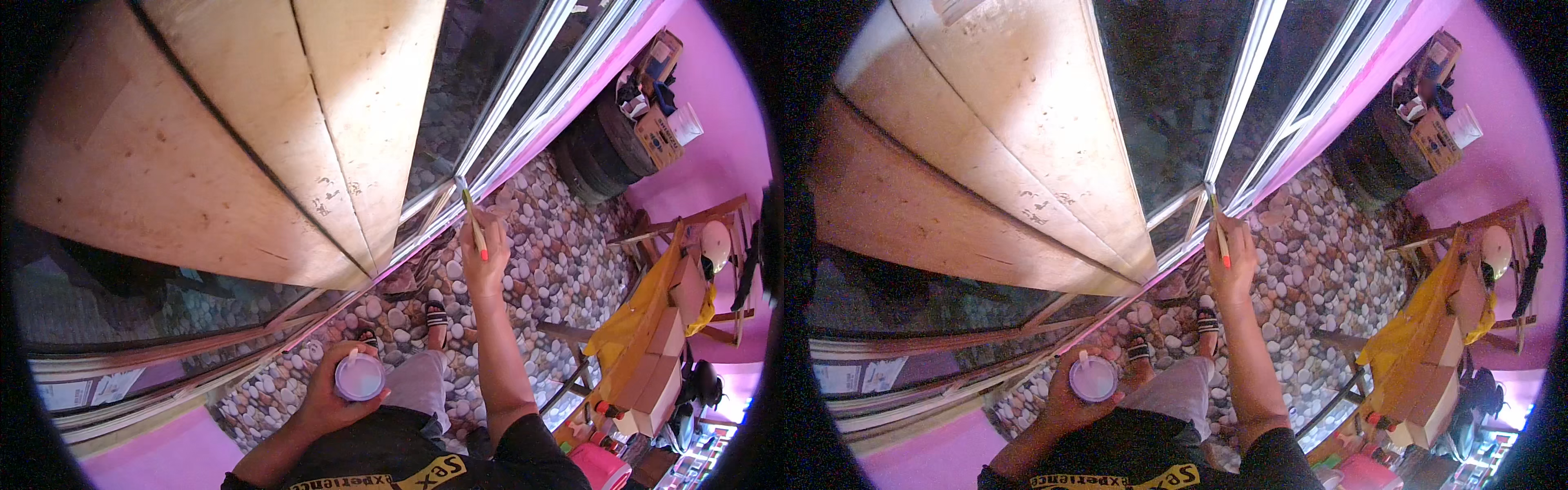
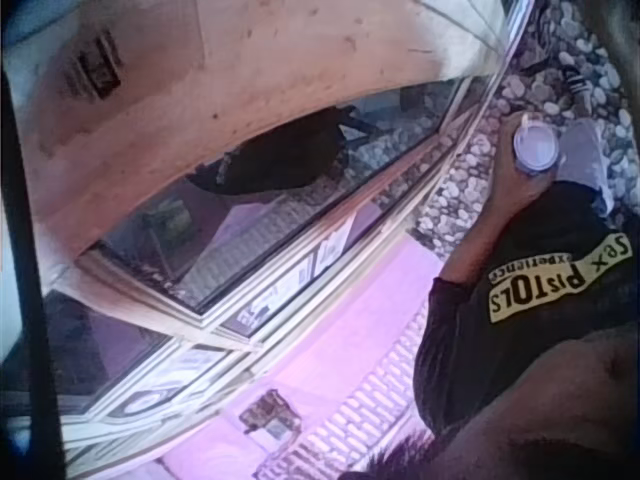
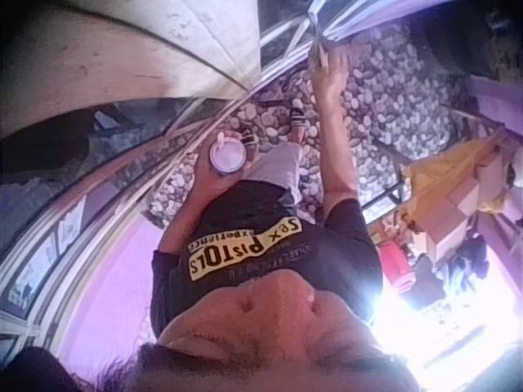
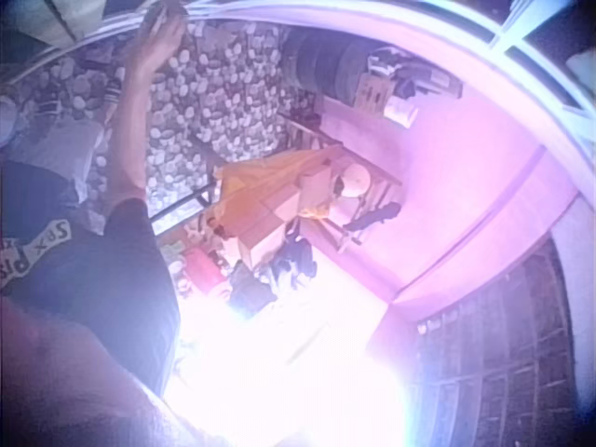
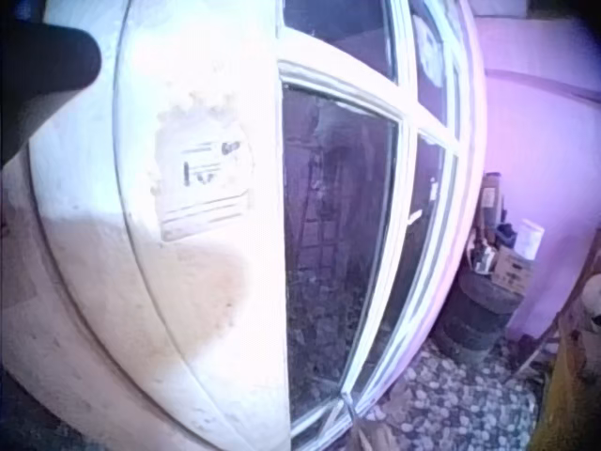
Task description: The person paints a white wooden frame around a glass door using a brush, dipping the brush into a small container of white paint throughout the process.
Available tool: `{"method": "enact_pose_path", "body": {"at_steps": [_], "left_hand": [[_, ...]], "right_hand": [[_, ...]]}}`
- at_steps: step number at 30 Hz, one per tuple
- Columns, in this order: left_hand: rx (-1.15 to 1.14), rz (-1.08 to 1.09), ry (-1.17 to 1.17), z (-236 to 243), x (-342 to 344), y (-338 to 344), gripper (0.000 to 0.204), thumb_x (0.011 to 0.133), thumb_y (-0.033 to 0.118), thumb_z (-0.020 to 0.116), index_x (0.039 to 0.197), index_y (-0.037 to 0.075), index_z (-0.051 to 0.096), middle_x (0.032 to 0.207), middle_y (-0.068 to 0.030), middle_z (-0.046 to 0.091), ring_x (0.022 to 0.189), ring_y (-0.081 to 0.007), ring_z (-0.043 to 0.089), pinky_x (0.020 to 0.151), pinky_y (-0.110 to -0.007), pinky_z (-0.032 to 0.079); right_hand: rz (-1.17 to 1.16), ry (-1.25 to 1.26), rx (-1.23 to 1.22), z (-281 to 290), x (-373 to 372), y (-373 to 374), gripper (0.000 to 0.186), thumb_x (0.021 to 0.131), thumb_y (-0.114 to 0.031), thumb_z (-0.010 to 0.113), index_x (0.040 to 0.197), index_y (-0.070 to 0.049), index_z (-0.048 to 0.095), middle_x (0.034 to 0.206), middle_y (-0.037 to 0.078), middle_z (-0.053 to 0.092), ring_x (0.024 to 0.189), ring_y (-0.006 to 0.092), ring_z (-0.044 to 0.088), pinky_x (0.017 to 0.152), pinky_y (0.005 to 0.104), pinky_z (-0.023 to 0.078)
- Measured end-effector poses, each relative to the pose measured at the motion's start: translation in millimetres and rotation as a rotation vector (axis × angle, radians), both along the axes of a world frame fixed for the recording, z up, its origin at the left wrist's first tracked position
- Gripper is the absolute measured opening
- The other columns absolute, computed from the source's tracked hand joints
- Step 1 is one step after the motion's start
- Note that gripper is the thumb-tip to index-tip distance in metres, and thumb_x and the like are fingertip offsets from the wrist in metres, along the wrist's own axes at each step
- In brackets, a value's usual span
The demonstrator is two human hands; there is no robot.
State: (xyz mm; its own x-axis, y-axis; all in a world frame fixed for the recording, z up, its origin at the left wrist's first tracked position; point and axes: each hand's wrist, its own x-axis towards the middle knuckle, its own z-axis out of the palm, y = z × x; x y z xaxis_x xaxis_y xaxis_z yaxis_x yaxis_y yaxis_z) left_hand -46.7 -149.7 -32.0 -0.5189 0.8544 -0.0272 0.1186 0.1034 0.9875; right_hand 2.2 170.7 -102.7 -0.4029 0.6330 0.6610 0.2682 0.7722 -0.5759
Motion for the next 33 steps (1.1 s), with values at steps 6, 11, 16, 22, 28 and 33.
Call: {"method": "enact_pose_path", "body": {"at_steps": [6,11,16,22,28,33], "left_hand": [[0.015,-0.004,0.020,0.2,-1.0,-0.4,0.071,0.073,0.006,0.087,0.131,0.006,0.045,0.124,-0.0131,0.057,0.116,-0.0239,0.056,0.103,-0.039,0.043],[-0.015,0.017,-0.004,-1.9,-0.6,-1.5,0.072,0.073,0.008,0.087,0.131,0.005,0.045,0.125,-0.0131,0.057,0.120,-0.0254,0.055,0.104,-0.039,0.042],[-0.009,-0.011,0.038,3.0,-2.4,3.8,0.073,0.073,0.009,0.088,0.131,0.006,0.045,0.126,-0.0127,0.057,0.121,-0.0256,0.055,0.104,-0.039,0.042],[-0.006,-0.001,0.041,-1.0,-3.1,1.8,0.074,0.072,0.008,0.088,0.132,0.007,0.044,0.125,-0.0129,0.059,0.120,-0.0255,0.056,0.105,-0.041,0.043],[0.033,-0.010,0.058,8.8,-5.2,11.2,0.071,0.074,0.007,0.087,0.131,0.007,0.045,0.125,-0.0127,0.057,0.118,-0.0248,0.056,0.102,-0.039,0.044],[0.060,0.008,0.041,7.7,-2.7,12.7,0.070,0.074,0.007,0.087,0.131,0.007,0.045,0.123,-0.0130,0.057,0.117,-0.0252,0.057,0.102,-0.039,0.045]], "right_hand": [[-0.036,0.065,0.063,19.4,-2.4,-1.4,0.024,0.084,0.004,0.071,0.106,-0.003,0.064,0.089,0.016,0.065,0.075,0.0314,0.067,0.065,0.0372,0.055],[-0.015,-0.003,-0.059,-1.4,6.2,-6.3,0.024,0.084,0.006,0.068,0.106,-0.002,0.066,0.095,0.017,0.065,0.081,0.0334,0.067,0.072,0.0379,0.054],[-0.018,0.046,0.021,7.8,-3.7,6.7,0.024,0.084,0.004,0.069,0.107,-0.002,0.064,0.092,0.017,0.066,0.079,0.0340,0.067,0.068,0.0398,0.054],[-0.028,0.012,-0.045,9.2,8.6,-9.9,0.023,0.084,0.005,0.066,0.106,-0.001,0.065,0.090,0.017,0.064,0.079,0.0341,0.065,0.072,0.0387,0.054],[0.009,-0.008,0.011,10.7,0.1,2.2,0.025,0.085,0.003,0.070,0.108,-0.003,0.064,0.087,0.017,0.063,0.073,0.0341,0.065,0.064,0.0415,0.054],[0.000,0.036,0.059,33.1,-4.6,4.4,0.027,0.084,0.005,0.070,0.109,-0.001,0.063,0.088,0.016,0.064,0.074,0.0325,0.066,0.064,0.0393,0.055]]}}
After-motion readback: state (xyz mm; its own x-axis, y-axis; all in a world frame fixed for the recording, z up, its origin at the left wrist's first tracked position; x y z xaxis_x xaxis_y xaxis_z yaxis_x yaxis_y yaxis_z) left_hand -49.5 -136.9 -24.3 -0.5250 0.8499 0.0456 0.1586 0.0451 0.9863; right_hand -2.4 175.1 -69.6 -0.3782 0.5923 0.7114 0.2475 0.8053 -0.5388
